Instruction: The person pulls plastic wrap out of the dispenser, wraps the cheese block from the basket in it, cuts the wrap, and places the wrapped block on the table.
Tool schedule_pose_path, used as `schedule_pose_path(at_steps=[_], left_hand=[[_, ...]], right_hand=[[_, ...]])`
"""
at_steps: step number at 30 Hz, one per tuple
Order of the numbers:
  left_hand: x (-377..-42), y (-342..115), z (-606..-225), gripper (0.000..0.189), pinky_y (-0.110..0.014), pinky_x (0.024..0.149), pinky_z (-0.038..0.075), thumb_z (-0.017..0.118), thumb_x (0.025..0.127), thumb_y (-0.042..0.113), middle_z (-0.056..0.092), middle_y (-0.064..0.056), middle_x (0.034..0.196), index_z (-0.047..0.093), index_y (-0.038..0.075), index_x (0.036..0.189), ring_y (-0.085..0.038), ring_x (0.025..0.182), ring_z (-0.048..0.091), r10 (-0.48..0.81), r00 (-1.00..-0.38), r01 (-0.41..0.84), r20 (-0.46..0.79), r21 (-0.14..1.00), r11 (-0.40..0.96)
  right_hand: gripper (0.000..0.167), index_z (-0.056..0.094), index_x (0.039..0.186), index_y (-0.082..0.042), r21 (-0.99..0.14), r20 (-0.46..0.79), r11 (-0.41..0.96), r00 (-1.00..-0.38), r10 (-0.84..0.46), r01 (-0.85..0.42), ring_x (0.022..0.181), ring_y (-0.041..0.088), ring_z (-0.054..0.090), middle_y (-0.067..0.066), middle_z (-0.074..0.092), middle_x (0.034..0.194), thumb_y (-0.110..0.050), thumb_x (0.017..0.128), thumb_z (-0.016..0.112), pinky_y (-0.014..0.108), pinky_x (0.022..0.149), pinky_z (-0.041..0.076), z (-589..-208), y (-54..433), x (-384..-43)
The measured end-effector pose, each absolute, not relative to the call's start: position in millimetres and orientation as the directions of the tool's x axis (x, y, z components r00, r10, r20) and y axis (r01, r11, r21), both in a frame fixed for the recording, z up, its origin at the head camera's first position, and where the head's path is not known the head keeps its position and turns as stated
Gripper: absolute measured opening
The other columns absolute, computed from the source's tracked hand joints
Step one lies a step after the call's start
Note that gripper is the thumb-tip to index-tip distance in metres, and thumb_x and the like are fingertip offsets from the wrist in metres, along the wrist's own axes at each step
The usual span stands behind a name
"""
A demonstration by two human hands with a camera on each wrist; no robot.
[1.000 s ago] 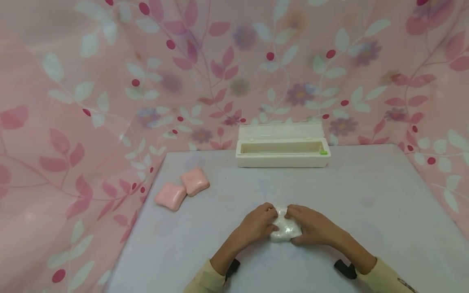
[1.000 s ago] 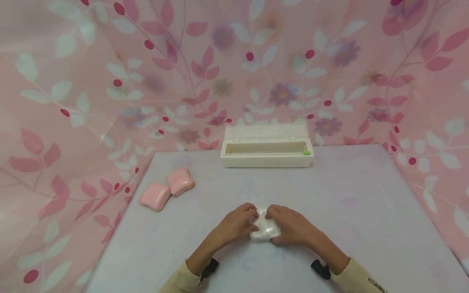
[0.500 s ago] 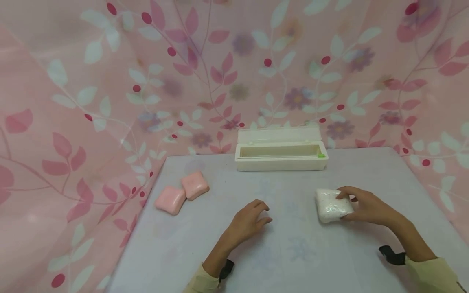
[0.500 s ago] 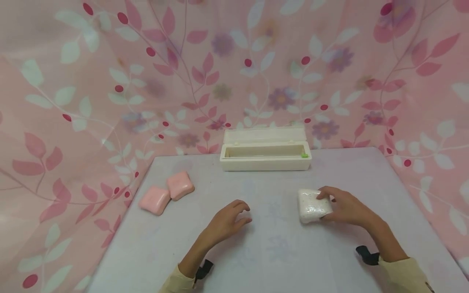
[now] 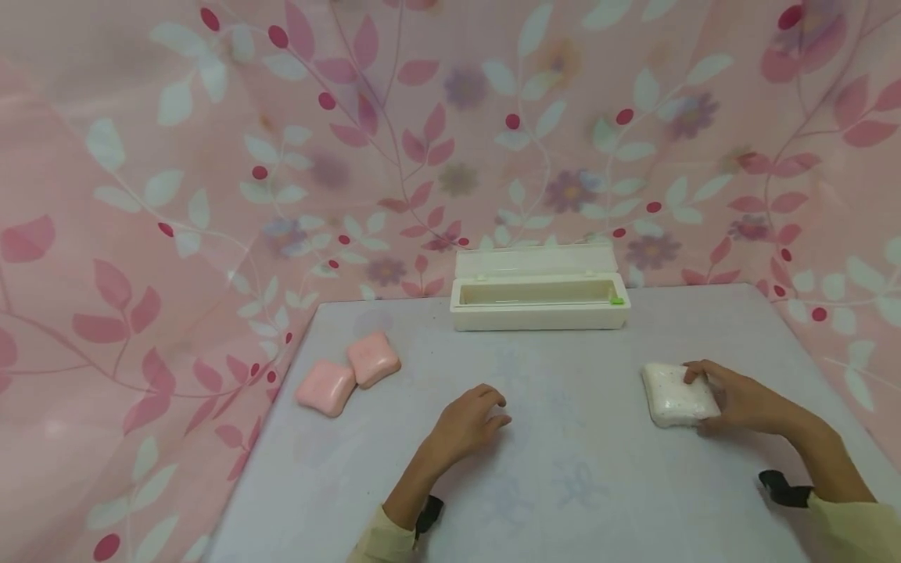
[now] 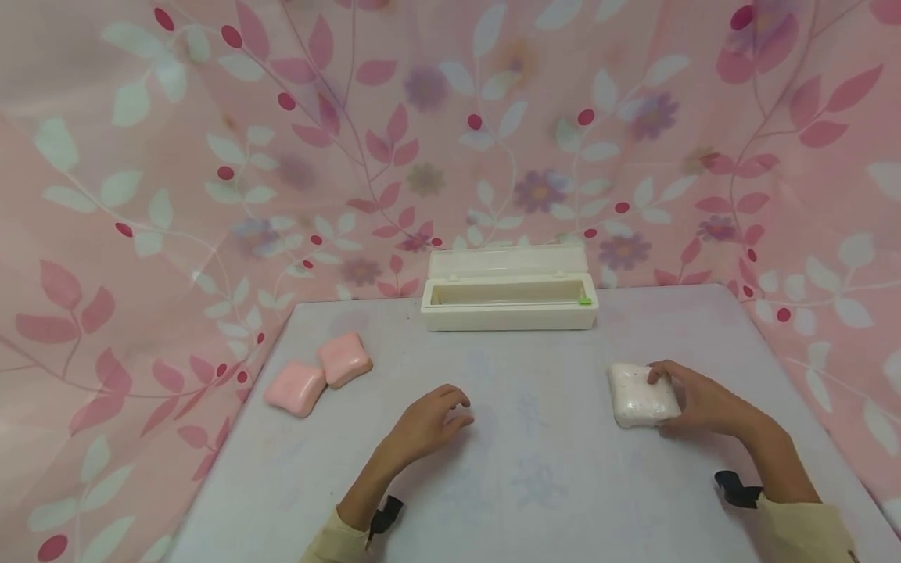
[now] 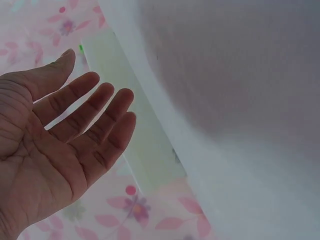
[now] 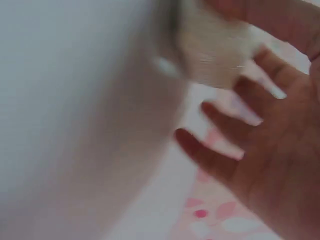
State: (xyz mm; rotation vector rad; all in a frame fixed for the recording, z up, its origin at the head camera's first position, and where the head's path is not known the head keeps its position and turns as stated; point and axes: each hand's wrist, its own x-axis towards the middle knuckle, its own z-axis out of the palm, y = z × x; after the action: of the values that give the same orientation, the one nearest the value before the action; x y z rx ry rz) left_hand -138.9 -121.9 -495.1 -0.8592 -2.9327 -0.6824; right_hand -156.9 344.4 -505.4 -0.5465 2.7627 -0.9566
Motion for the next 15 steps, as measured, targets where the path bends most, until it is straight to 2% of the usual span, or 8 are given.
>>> schedule_pose_path(at_steps=[3,5,10,15], left_hand=[[-157.5,-128.6,-484.8,0.022,-0.032,0.088,0.050,0.069,0.094,0.026,0.065,0.000,0.111,0.070,0.010,0.109,-0.016,0.106,0.060,0.487,-0.867,0.485,0.105,0.407,0.775],[-178.2,-134.2,-477.4,0.020,-0.034,0.088,0.050,0.069,0.094,0.023,0.066,-0.002,0.108,0.071,0.009,0.108,-0.019,0.104,0.060,0.478,-0.870,0.486,0.122,0.383,0.786],[-242.6,-142.1,-459.2,0.019,-0.037,0.083,0.049,0.072,0.091,0.015,0.069,-0.007,0.108,0.071,0.007,0.109,-0.025,0.096,0.058,0.455,-0.861,0.506,0.226,0.305,0.807],[-296.5,-135.7,-448.3,0.027,-0.035,0.083,0.046,0.071,0.091,0.012,0.070,-0.009,0.114,0.068,0.004,0.117,-0.026,0.093,0.057,0.496,-0.834,0.550,0.242,0.288,0.784]], right_hand=[[0.065,0.057,0.115,-0.013,-0.583,-0.054,0.753,-0.910,-0.410,-0.305,0.121,0.053,0.041,0.031,0.046,0.135,-0.032,0.065,0.092,0.074,0.091,0.034,-485.8,339.8,-162.2],[0.058,0.061,0.115,-0.010,-0.552,-0.061,0.774,-0.911,-0.408,-0.310,0.120,0.053,0.043,0.030,0.051,0.131,-0.035,0.071,0.088,0.072,0.090,0.036,-470.5,333.5,-171.3],[0.048,0.064,0.120,-0.004,-0.498,-0.024,0.803,-0.920,-0.391,-0.328,0.105,0.040,0.060,0.019,0.064,0.119,-0.034,0.085,0.078,0.058,0.083,0.049,-447.1,303.1,-215.7],[0.040,0.067,0.119,-0.003,-0.488,0.115,0.784,-0.919,-0.378,-0.383,0.092,0.028,0.059,0.014,0.068,0.113,-0.026,0.088,0.076,0.044,0.071,0.049,-442.4,269.5,-260.5]])
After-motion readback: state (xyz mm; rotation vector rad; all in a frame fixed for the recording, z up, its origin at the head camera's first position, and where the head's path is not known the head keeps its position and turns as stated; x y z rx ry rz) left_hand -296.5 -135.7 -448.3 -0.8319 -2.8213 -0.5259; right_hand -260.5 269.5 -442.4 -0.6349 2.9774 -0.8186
